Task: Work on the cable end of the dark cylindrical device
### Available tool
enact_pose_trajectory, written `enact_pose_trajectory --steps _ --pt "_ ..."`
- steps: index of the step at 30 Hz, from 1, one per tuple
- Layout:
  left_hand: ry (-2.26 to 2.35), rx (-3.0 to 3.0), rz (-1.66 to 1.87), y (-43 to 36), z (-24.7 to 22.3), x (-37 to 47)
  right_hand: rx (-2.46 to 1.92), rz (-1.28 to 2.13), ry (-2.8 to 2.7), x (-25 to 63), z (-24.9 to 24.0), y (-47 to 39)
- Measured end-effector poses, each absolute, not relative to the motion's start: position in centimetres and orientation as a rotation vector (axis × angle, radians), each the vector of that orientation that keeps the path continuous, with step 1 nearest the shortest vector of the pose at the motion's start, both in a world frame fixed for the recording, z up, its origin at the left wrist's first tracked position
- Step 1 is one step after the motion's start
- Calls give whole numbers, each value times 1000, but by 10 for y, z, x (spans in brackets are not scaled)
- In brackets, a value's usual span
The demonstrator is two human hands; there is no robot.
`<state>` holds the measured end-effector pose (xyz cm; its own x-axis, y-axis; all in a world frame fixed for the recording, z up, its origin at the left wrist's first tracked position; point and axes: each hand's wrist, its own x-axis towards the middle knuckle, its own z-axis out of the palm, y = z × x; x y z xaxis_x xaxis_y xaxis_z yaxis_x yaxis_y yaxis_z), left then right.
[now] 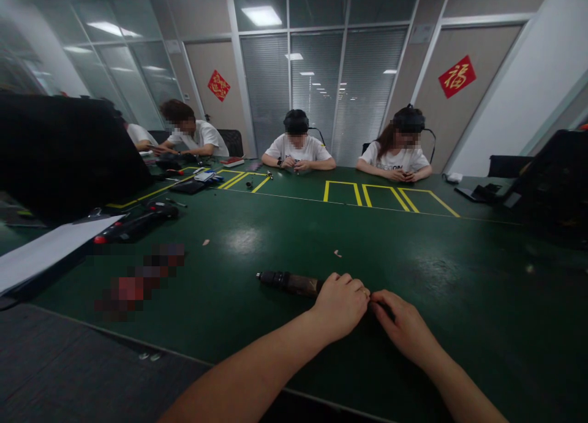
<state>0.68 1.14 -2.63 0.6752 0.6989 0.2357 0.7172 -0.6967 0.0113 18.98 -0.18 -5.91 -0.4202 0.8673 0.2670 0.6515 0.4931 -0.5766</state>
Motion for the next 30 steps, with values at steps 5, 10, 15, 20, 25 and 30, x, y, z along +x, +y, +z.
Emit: enact_pose_trajectory --steps 5,10,15,20,25,30 --pt "-1209 -2816 -412 9 -25 5 -1227 560 -2181 189 -59 -2" --pt "-1275 -2808 -447 9 -27 7 -1248 554 -2180 190 -61 -2" --pt "-1280 -2827 -482 9 -30 7 -1247 547 -2183 191 -61 -2" --pt "-1288 -2852 -483 9 -29 7 -1258 547 -2179 190 -60 -2" --pt "-1360 -2874 -470 7 -23 8 -1232 575 -2178 193 -64 -2" --pt "-1365 -2910 -386 7 -21 10 -1237 536 -2133 200 -78 5"
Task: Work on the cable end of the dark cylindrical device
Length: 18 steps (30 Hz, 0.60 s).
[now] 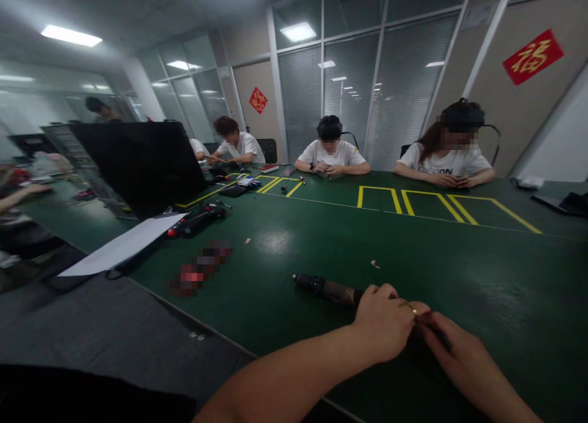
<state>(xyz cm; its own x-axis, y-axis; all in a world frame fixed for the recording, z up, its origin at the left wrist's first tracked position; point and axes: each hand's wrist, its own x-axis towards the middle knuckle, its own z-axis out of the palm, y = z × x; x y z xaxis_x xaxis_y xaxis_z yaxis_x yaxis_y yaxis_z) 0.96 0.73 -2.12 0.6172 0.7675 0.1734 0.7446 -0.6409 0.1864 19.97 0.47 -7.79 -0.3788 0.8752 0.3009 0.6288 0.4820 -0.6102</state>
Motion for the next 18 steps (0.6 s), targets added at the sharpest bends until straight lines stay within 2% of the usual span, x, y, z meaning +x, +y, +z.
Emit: enact_pose_trajectory --steps 8,14,18 --pt "1216 2833 358 14 -32 13 -1271 478 -2138 207 -90 12" --pt "1282 2845 542 14 -38 14 -1240 481 -2160 213 -100 16" --pt "1224 2918 483 15 -37 12 -1228 488 -2161 212 -98 15"
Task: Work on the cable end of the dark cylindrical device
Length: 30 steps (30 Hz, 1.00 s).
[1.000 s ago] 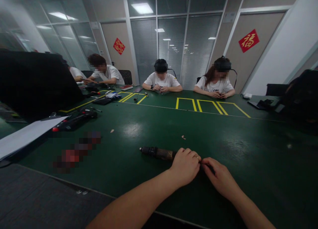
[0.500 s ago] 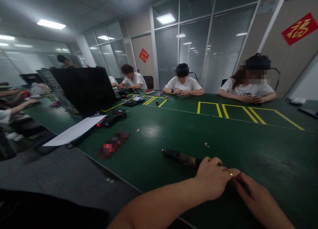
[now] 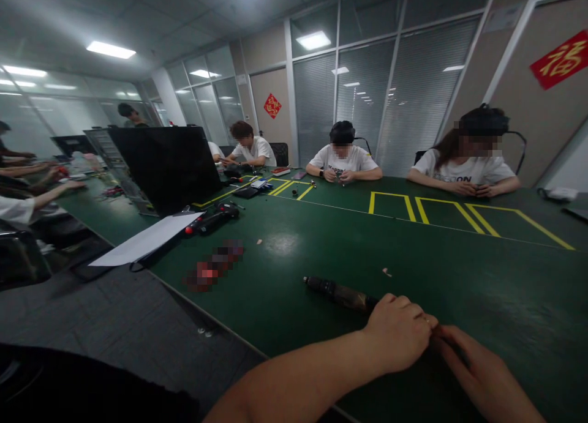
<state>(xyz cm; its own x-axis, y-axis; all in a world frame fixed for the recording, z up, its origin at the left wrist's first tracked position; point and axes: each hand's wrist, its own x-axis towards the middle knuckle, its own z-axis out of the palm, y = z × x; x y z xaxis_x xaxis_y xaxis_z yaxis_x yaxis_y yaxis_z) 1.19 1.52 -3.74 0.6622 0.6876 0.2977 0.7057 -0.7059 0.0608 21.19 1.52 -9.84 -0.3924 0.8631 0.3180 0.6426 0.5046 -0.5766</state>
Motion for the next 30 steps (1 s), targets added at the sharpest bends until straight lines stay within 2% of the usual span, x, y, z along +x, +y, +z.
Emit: enact_pose_trajectory --steps 13,24,30 --pt "-1254 -2801 -474 13 -33 12 -1218 567 -2184 199 -74 5" --pt "-1120 -2735 -473 11 -37 9 -1178 444 -2169 195 -69 4" --pt "-1215 -2746 -570 13 -37 8 -1144 450 -2147 196 -69 6"
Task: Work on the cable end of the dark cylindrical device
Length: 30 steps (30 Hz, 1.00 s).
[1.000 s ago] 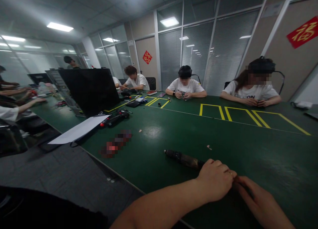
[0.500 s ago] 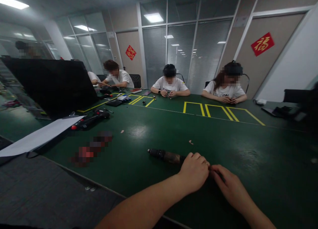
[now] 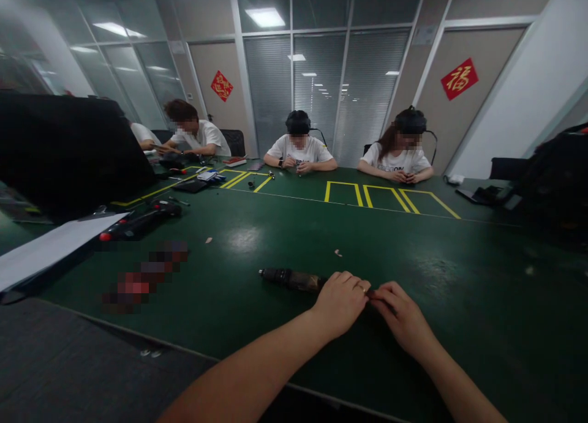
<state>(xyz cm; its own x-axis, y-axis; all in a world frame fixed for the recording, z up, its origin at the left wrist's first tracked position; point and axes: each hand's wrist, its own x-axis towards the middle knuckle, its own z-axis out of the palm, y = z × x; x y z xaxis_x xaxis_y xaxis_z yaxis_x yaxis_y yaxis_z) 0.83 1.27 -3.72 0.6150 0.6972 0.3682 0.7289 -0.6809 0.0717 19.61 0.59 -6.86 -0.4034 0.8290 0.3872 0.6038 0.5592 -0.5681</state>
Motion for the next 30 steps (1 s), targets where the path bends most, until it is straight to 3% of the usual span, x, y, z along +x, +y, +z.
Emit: enact_pose_trajectory --steps 30 --pt "-1252 -2711 -521 9 -38 12 -1165 482 -2137 196 -70 5"
